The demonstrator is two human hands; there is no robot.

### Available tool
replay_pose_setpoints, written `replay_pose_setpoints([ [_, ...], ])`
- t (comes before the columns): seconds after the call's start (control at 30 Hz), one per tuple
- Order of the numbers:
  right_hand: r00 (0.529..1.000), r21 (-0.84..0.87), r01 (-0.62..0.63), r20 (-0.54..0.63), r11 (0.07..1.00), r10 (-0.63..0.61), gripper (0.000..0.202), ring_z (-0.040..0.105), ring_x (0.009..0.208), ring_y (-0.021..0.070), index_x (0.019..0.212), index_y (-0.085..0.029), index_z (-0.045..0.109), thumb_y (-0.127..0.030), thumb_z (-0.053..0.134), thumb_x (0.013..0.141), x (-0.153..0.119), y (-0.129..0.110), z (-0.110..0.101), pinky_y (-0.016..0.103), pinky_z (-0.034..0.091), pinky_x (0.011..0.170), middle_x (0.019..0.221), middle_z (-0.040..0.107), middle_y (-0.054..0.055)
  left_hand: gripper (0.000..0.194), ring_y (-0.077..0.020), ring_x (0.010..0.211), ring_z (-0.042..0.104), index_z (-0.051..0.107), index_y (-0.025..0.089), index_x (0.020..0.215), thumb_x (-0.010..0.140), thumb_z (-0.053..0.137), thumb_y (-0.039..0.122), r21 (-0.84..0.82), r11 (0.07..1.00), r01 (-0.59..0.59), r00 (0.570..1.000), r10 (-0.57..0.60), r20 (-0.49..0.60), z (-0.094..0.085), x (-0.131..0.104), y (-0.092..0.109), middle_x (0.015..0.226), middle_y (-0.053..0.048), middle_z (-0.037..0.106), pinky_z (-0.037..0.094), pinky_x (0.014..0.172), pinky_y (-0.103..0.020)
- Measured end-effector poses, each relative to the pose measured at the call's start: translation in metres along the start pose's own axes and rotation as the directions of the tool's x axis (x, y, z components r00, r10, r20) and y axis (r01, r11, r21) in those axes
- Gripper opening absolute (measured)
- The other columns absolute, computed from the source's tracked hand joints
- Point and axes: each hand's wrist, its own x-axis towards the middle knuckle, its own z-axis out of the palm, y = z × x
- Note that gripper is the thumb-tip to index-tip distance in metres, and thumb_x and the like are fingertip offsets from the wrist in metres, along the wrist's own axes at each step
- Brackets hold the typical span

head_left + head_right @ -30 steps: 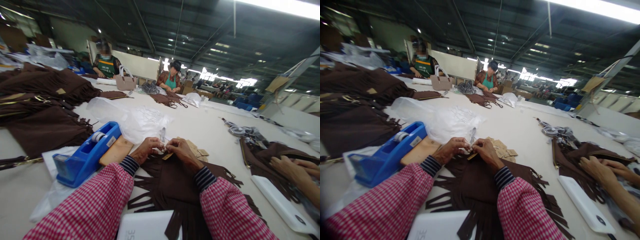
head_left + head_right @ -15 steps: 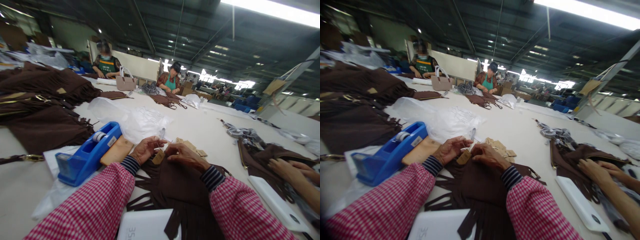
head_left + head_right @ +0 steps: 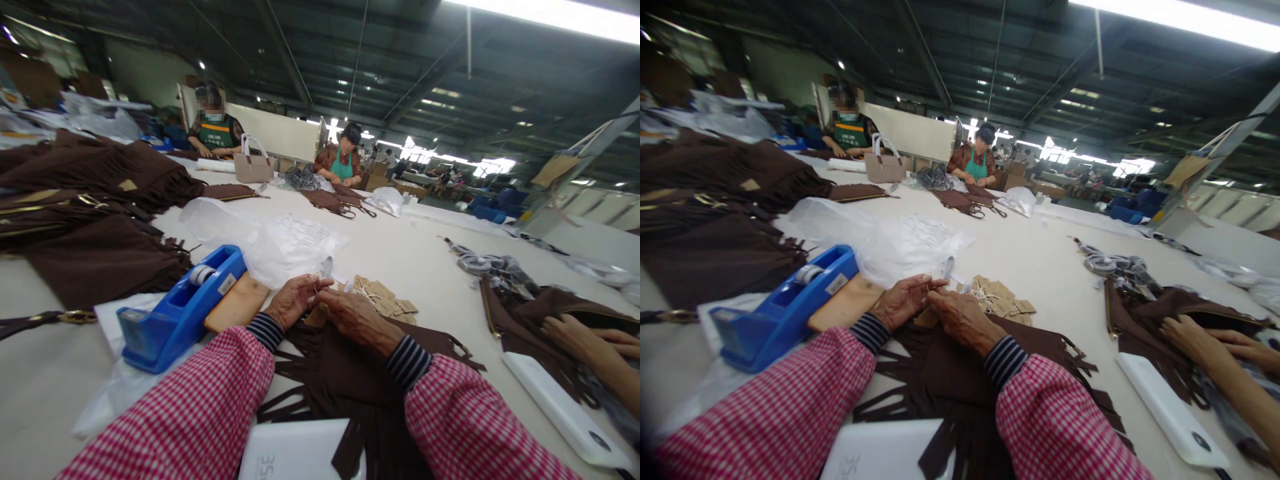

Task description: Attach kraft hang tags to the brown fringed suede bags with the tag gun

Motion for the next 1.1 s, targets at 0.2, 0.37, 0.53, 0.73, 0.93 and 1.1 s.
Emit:
replay_pose_setpoints([
  [0.2, 0.997, 0.01, -0.064, -0.033, 0.998, 0.064, 0.015, 0.059, 0.082, 0.0197, 0.097, -0.019, 0.062, -0.009, 0.053, 0.089, 0.0, 0.003, -0.006, 0.028, 0.034, 0.068, 0.093, 0.068, 0.007, 0.019, -0.0176, 0.087, 0.068, 0.066, 0.015, 0.077, 0.072, 0.079, 0.027, 0.193, 0.981, -0.026, 1.0, 0.028, -0.009, 0.008, -0.008, 0.005, 0.099, -0.008, 0.076, 0.051, 0.068, -0.025],
  [0.37, 0.981, 0.235, -0.157, -0.077, 0.959, 0.18, 0.009, 0.055, 0.073, 0.0162, 0.089, -0.02, 0.066, -0.014, 0.06, 0.085, -0.005, 0.016, -0.02, 0.027, 0.033, 0.068, 0.08, 0.066, 0.001, 0.017, -0.0218, 0.094, 0.069, 0.065, 0.015, 0.078, 0.072, 0.077, 0.026, 0.148, 0.988, -0.053, 0.998, 0.047, 0.043, 0.007, -0.011, 0.006, 0.096, -0.008, 0.076, 0.054, 0.08, -0.033],
  [0.53, 0.967, 0.455, -0.208, -0.036, 0.866, 0.252, 0.008, 0.05, 0.066, 0.0138, 0.074, -0.016, 0.064, -0.022, 0.064, 0.079, -0.001, 0.04, -0.019, 0.025, 0.033, 0.062, 0.068, 0.058, -0.002, 0.018, -0.0226, 0.1, 0.069, 0.063, 0.016, 0.077, 0.072, 0.078, 0.023, 0.078, 0.996, -0.034, 0.998, 0.029, 0.055, 0.006, -0.012, 0.004, 0.104, -0.01, 0.076, 0.054, 0.086, -0.035],
  [0.73, 0.944, 0.525, -0.294, 0.03, 0.799, 0.328, 0.011, 0.046, 0.059, 0.0119, 0.065, -0.017, 0.061, -0.024, 0.065, 0.072, 0.008, 0.052, -0.016, 0.024, 0.029, 0.055, 0.06, 0.053, -0.004, 0.02, -0.0176, 0.089, 0.068, 0.06, 0.017, 0.08, 0.073, 0.078, 0.021, 0.097, 0.994, -0.055, 0.998, 0.051, 0.046, 0.008, -0.014, 0.008, 0.097, -0.005, 0.072, 0.054, 0.073, -0.027],
  [0.93, 0.942, 0.416, -0.318, 0.039, 0.852, 0.332, 0.011, 0.047, 0.06, 0.0118, 0.063, -0.017, 0.059, -0.021, 0.067, 0.071, 0.012, 0.045, -0.025, 0.024, 0.029, 0.056, 0.062, 0.054, -0.003, 0.021, -0.0173, 0.087, 0.067, 0.064, 0.017, 0.082, 0.071, 0.081, 0.024, 0.176, 0.979, -0.101, 0.995, 0.096, 0.034, 0.01, -0.013, 0.005, 0.092, -0.004, 0.07, 0.054, 0.074, -0.029],
  [1.1, 0.918, 0.307, -0.391, 0.068, 0.868, 0.39, 0.007, 0.047, 0.057, 0.012, 0.064, -0.017, 0.066, -0.019, 0.069, 0.07, 0.025, 0.034, -0.031, 0.026, 0.026, 0.053, 0.059, 0.057, -0.001, 0.021, -0.0176, 0.084, 0.065, 0.077, 0.016, 0.088, 0.068, 0.079, 0.021, 0.481, 0.846, -0.232, 0.972, 0.218, 0.085, 0.015, -0.011, 0.008, 0.091, -0.005, 0.073, 0.05, 0.072, -0.027],
])
